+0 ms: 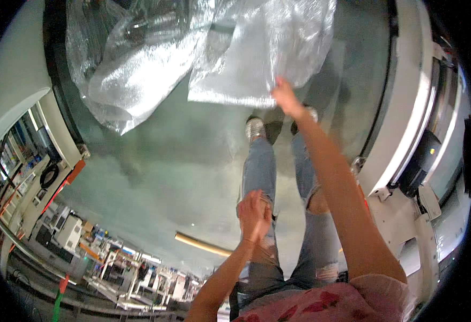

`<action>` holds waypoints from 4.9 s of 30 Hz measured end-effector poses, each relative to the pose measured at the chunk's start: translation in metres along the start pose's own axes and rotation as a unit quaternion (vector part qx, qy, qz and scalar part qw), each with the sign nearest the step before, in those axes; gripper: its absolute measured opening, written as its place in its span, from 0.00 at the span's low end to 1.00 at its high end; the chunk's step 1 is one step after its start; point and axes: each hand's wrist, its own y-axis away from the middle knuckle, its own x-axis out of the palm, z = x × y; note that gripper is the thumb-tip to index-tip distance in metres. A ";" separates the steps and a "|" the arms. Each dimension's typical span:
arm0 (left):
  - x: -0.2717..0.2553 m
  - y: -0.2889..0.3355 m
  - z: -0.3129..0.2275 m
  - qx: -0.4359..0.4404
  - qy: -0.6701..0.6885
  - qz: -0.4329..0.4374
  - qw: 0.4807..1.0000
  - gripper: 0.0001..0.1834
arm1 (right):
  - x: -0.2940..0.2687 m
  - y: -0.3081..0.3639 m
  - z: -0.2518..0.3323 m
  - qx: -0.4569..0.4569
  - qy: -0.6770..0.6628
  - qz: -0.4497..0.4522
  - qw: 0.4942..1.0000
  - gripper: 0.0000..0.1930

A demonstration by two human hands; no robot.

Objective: The person prepares a cardboard core on a metal spindle by tightening a collar with a hex key, marks the core with a pen, and then inserts the assembly into a large white roll on a machine.

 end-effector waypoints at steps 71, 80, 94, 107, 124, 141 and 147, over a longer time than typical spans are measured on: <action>0.603 0.885 0.053 -0.410 0.550 -0.327 0.650 0.16 | -0.131 1.011 -0.322 -0.259 0.390 0.881 -0.064 0.11; 0.522 0.772 0.151 -0.348 0.476 -0.313 0.745 0.18 | -0.065 0.915 -0.220 -0.329 0.502 0.799 0.039 0.10; 0.326 0.603 0.277 -0.252 0.545 -0.255 0.758 0.21 | 0.056 0.728 -0.105 -0.386 0.561 0.673 0.287 0.13; 0.252 0.609 0.505 -0.320 0.320 -0.161 0.877 0.16 | 0.125 0.451 -0.180 -0.244 0.687 0.438 0.526 0.17; 0.081 0.527 0.792 -0.232 0.383 -0.340 0.827 0.19 | 0.668 0.476 -0.183 -0.212 0.624 0.474 0.584 0.11; -0.091 0.520 1.154 -0.445 0.388 -0.167 0.790 0.15 | 1.037 0.485 -0.178 -0.159 0.692 0.513 0.482 0.13; -0.392 0.520 1.393 -0.383 0.431 -0.431 0.694 0.12 | 1.142 0.503 -0.149 -0.096 0.795 0.387 0.457 0.19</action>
